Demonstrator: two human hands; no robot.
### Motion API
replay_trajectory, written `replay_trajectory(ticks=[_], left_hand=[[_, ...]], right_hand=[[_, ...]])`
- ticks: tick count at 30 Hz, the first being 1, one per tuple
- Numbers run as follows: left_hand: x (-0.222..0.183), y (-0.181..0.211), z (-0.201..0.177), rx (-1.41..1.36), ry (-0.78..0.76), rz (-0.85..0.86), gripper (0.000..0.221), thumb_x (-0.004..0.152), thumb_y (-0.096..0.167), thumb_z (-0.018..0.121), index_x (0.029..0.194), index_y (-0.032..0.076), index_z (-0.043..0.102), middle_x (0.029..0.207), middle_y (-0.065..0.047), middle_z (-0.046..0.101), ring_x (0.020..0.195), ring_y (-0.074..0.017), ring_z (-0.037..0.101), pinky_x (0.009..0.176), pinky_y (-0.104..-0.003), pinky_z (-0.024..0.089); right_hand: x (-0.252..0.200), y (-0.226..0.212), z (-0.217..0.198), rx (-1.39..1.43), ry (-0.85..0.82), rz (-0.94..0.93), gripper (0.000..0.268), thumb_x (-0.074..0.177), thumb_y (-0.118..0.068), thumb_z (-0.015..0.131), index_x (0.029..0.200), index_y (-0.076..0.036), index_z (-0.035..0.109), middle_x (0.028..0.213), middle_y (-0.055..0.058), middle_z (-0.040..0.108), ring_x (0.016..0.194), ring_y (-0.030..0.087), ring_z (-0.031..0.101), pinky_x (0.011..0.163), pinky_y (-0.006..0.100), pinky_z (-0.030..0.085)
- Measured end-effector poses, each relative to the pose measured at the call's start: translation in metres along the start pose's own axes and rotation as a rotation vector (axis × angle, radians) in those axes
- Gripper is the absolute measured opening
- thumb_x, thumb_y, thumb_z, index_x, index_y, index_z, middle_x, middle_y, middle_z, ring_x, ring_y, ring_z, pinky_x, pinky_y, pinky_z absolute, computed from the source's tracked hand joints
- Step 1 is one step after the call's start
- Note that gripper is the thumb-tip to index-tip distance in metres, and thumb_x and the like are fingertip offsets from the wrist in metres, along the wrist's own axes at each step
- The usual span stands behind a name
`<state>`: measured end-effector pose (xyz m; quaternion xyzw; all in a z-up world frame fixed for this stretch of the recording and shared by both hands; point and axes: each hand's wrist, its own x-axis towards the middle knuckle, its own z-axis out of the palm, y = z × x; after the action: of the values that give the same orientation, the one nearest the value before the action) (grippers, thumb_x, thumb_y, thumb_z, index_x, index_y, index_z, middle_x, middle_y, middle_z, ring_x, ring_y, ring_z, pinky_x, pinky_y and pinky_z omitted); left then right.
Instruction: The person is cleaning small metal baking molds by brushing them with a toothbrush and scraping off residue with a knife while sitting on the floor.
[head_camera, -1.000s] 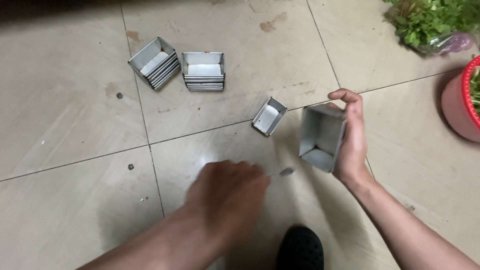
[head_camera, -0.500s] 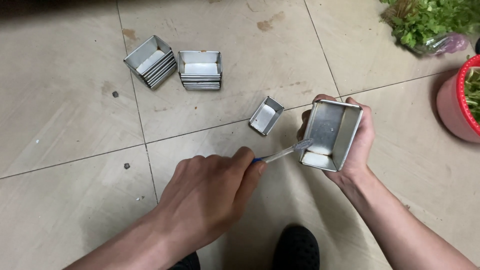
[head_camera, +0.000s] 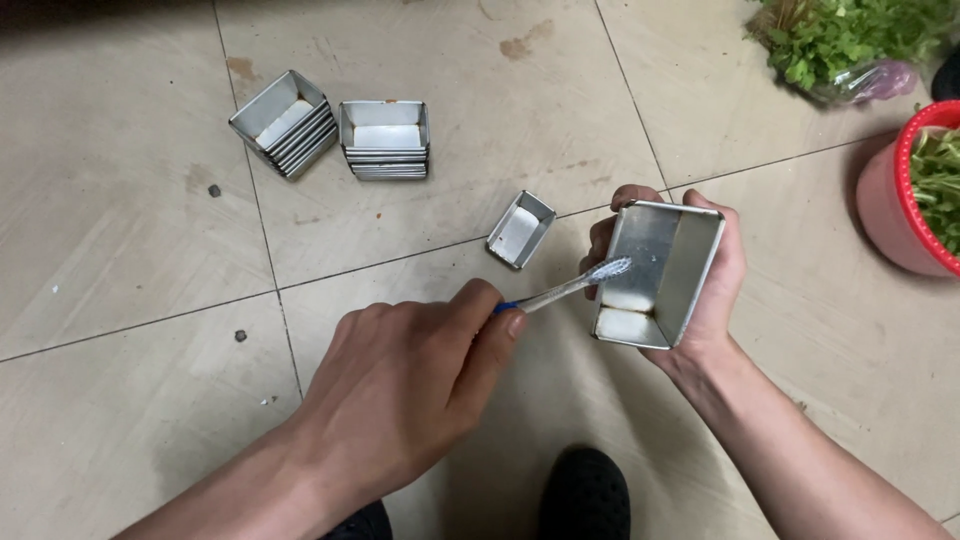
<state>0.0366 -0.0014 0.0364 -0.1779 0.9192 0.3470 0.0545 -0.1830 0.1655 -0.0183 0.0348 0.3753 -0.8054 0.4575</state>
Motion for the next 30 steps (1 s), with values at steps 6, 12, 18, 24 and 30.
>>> replay_trajectory(ticks=[6, 12, 18, 24, 30], left_hand=[[0.012, 0.007, -0.020, 0.021, 0.073, 0.014, 0.029, 0.118, 0.048, 0.047, 0.107, 0.024, 0.059, 0.056, -0.004, 0.067, 0.053, -0.0424, 0.065, 0.054, -0.057, 0.046], [0.015, 0.009, -0.025, -0.008, 0.130, 0.001, 0.034, 0.120, 0.050, 0.046, 0.101, 0.023, 0.058, 0.052, -0.002, 0.062, 0.049, -0.0366, 0.059, 0.052, -0.052, 0.044], [0.017, 0.003, -0.024, -0.082, 0.068, -0.061, 0.034, 0.119, 0.051, 0.044, 0.108, 0.026, 0.064, 0.053, -0.001, 0.061, 0.053, -0.0350, 0.061, 0.062, -0.050, 0.051], [0.019, 0.002, -0.029, -0.227, 0.166, -0.064, 0.034, 0.111, 0.053, 0.065, 0.099, 0.022, 0.071, 0.052, 0.000, 0.061, 0.047, -0.0262, 0.058, 0.055, -0.043, 0.046], [0.020, -0.001, -0.025, -0.283, 0.156, -0.094, 0.027, 0.110, 0.049, 0.068, 0.101, 0.025, 0.075, 0.051, 0.001, 0.058, 0.047, -0.0250, 0.056, 0.055, -0.042, 0.046]], right_hand=[[0.005, -0.001, -0.006, -0.005, -0.019, -0.059, 0.051, 0.095, -0.048, 0.060, 0.117, -0.003, 0.070, 0.080, 0.006, 0.070, 0.068, 0.026, 0.062, 0.058, 0.042, 0.043], [0.000, -0.001, 0.011, -0.029, 0.027, -0.170, 0.034, 0.098, -0.034, 0.057, 0.090, -0.006, 0.075, 0.091, 0.009, 0.070, 0.075, 0.028, 0.064, 0.052, 0.044, 0.045], [0.001, 0.000, 0.015, -0.076, 0.093, -0.137, 0.029, 0.098, -0.034, 0.057, 0.093, -0.010, 0.071, 0.088, 0.010, 0.068, 0.075, 0.027, 0.056, 0.058, 0.043, 0.038], [-0.001, 0.003, 0.021, -0.094, 0.240, -0.028, 0.041, 0.096, -0.039, 0.058, 0.112, -0.008, 0.079, 0.089, 0.016, 0.072, 0.063, 0.034, 0.056, 0.058, 0.041, 0.045], [-0.001, 0.006, 0.021, -0.012, 0.140, -0.008, 0.018, 0.092, -0.030, 0.061, 0.087, -0.014, 0.068, 0.076, 0.006, 0.063, 0.062, 0.026, 0.054, 0.061, 0.041, 0.047]])
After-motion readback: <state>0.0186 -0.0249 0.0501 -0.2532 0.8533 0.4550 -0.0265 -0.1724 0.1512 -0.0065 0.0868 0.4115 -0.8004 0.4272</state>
